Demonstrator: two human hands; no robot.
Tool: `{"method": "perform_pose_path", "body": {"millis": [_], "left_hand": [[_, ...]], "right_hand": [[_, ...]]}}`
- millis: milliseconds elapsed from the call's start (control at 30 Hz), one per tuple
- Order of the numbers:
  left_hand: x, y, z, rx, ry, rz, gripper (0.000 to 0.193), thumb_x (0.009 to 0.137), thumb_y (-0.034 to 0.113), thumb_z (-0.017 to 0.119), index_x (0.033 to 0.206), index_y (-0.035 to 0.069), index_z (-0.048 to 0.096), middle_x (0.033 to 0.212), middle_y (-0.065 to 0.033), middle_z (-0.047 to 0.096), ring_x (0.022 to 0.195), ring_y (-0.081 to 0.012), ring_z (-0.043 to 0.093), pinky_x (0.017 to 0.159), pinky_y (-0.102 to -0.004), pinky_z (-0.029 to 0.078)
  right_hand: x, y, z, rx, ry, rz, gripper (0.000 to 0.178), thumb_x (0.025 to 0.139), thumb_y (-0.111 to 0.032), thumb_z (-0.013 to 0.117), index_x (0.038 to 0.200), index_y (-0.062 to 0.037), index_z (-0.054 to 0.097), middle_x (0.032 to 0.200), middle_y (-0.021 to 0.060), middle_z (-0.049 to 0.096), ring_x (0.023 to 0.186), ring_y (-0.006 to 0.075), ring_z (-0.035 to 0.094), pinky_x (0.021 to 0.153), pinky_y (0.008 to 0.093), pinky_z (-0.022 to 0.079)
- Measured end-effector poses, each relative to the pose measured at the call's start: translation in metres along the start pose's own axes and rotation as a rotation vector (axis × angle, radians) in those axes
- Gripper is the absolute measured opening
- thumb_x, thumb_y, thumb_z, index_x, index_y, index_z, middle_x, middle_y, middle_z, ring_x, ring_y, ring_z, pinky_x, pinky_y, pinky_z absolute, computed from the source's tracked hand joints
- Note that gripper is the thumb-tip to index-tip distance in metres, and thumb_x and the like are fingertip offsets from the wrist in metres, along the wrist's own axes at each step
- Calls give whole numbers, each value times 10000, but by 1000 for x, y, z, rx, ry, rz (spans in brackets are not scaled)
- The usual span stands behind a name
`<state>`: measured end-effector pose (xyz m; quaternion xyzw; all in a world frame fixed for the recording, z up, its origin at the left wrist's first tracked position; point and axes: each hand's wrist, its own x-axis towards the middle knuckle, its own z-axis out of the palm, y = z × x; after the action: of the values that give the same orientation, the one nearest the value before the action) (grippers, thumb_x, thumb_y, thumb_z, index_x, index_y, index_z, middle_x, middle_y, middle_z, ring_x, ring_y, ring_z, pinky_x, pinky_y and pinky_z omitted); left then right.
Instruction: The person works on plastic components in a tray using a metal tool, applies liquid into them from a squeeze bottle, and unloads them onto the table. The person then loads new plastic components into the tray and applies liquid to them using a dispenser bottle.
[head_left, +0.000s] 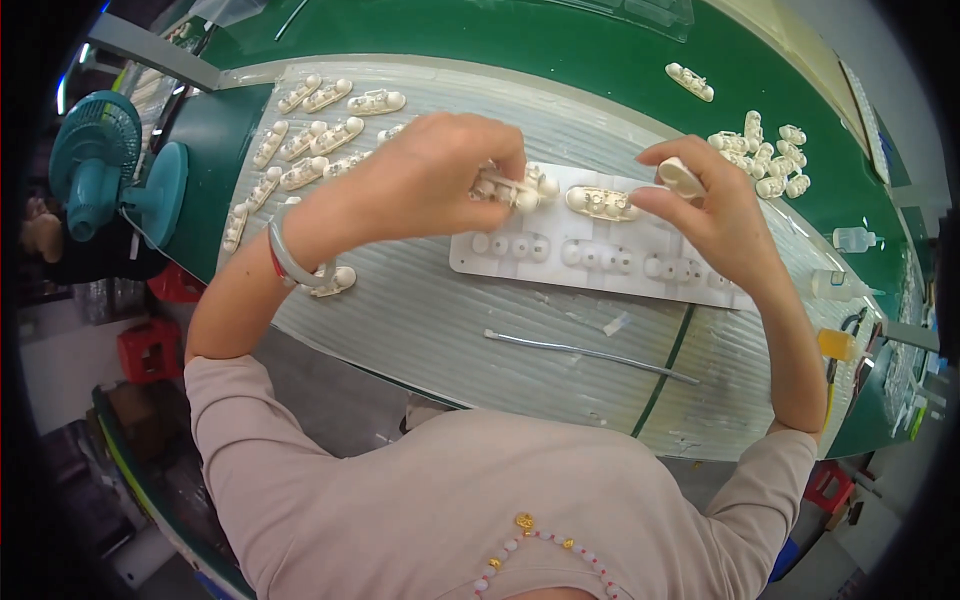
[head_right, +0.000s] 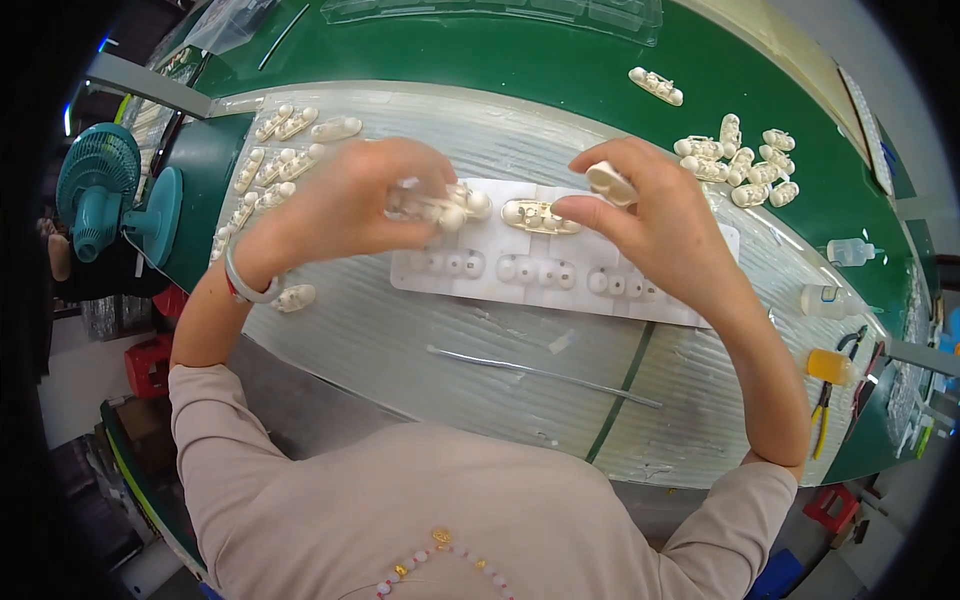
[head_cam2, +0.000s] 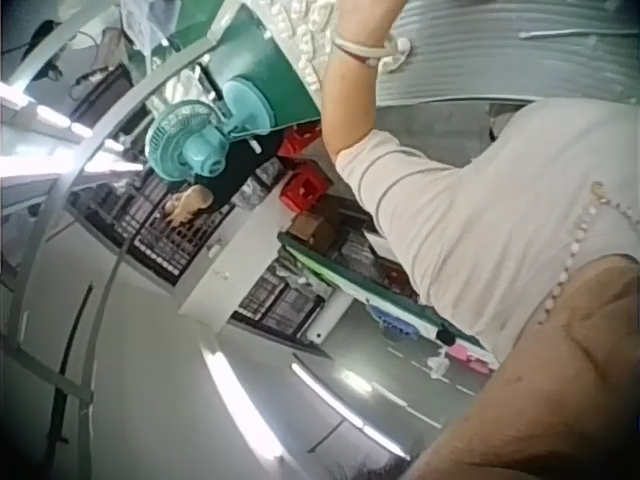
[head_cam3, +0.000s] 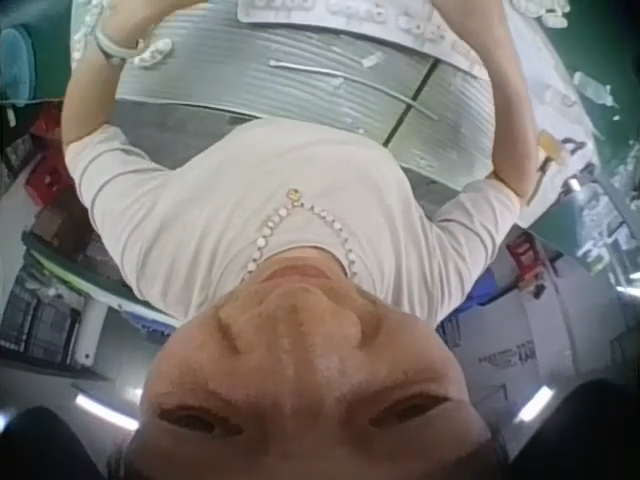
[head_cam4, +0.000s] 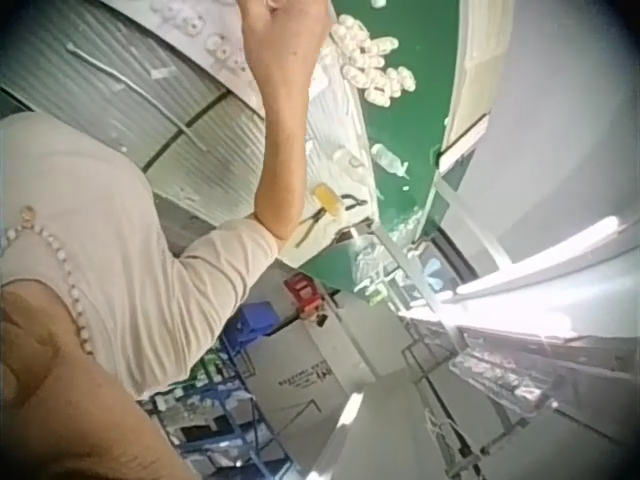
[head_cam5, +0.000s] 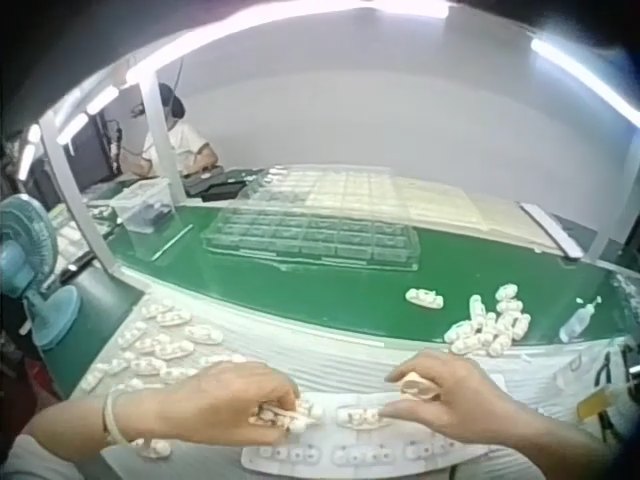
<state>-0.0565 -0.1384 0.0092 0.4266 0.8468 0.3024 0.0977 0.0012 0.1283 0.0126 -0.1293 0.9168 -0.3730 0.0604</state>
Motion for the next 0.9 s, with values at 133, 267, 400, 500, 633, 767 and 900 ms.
{"method": "perform_pose_path", "body": {"millis": [133,267,400,500,633,767,900], "left_hand": [[-9,-5,16,182,86,162,159,666,88,683,780,26,591,896,-116,650,807,-264,622,645,-351,495],[-28,9,-2,134,162,144,266,667,46,728,911,41,624,1027,-100,615,860,-236,604,696,-296,513],[-46,28,15,85,130,96,335,655,31,752,967,43,630,955,-102,593,826,-240,584,691,-300,504],[-48,28,34,82,140,70,341,688,105,756,996,37,628,925,-99,577,821,-239,566,676,-309,487],[-51,23,40,123,192,35,358,725,157,736,1039,30,618,936,-102,575,837,-249,556,692,-319,473],[-44,20,45,105,234,95,363,731,150,727,1051,24,611,944,-108,573,826,-261,553,694,-326,470],[-41,21,42,180,246,113,360,700,150,729,1000,-7,605,911,-103,557,804,-255,555,687,-338,478]], "right_hand": [[-7,3,-2,71,13,57,402,903,-215,520,1277,-77,474,1020,97,552,875,179,543,780,289,433],[-30,2,5,11,-12,-7,454,901,-181,536,1317,-47,413,1053,143,554,929,261,563,809,335,447],[-41,-9,34,161,79,-99,548,747,13,655,1259,-46,469,1047,123,588,931,269,580,812,362,465],[-37,-6,52,-23,46,-392,474,725,-14,673,1176,-41,528,1053,114,595,953,274,582,817,364,466],[-33,-5,55,-95,90,-474,443,664,-42,722,1082,-26,574,1030,106,609,947,276,586,811,360,470],[-38,3,41,-77,158,-460,371,658,-53,746,1000,-16,608,1010,115,617,908,266,595,741,346,491],[-18,17,4,-122,351,-375,305,730,-81,723,1002,-8,606,1037,135,610,924,261,587,745,341,484]]}}
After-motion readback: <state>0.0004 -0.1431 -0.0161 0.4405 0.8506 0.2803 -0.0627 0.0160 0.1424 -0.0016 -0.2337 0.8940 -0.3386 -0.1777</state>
